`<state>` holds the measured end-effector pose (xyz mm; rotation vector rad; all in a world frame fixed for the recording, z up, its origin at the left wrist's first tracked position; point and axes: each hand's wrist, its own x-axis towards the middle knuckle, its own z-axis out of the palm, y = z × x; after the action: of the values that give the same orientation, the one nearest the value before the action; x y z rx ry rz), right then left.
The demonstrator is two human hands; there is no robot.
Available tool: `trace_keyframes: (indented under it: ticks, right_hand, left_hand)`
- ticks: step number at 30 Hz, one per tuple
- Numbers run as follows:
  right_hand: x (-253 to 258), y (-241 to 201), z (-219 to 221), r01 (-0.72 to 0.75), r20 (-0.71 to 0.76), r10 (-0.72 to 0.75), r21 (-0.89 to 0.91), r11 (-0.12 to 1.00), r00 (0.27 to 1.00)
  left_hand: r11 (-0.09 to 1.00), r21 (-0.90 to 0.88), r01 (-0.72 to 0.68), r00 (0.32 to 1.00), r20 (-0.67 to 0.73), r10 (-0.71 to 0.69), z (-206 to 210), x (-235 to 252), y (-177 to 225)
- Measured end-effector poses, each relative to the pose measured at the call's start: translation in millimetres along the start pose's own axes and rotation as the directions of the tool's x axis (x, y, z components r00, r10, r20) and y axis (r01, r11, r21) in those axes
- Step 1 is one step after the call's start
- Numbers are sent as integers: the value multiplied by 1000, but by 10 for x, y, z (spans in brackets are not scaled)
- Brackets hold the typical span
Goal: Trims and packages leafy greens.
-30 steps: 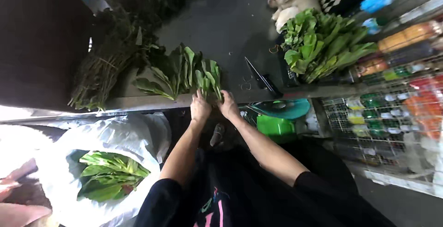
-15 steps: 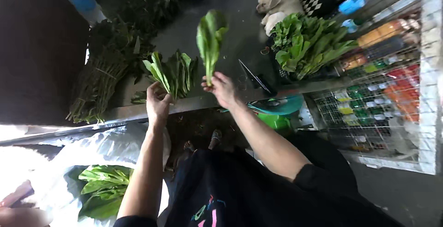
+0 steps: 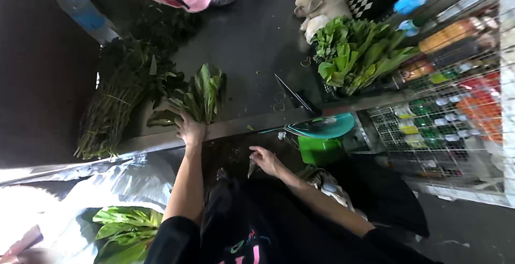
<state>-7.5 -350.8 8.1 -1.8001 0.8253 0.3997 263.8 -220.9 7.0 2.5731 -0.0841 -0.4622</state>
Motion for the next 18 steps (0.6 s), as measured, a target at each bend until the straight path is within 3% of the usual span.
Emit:
trace_keyframes:
  ticks: [3, 8, 10, 13, 15, 18]
  right_hand:
    - [-103, 227, -313, 3, -52, -1, 52, 999, 999]
    - [-336, 691, -1120, -36, -97, 52, 159, 987, 994]
    - [-389, 828, -1496, -42, -100, 54, 122, 992, 994]
    - [-543, 999, -1978, -10, -117, 18, 67, 998, 993]
    - [-613, 1032, -2321, 51, -152, -43, 51, 997, 987]
    - [-729, 976, -2971, 82, -282, -61, 65, 994, 957]
  left_hand:
    - [997, -26, -67, 998, 8, 67, -189, 5, -27]
    - [907, -233, -352, 932, -178, 316, -654, -109, 18]
    - [889, -203, -411, 896, -270, 352, -716, -41, 110]
    - [900, -61, -431, 846, -375, 380, -494, -62, 335]
    - [920, -2, -392, 873, -316, 372, -200, -121, 515]
    - [957, 158, -242, 970, 10, 244, 165, -124, 570]
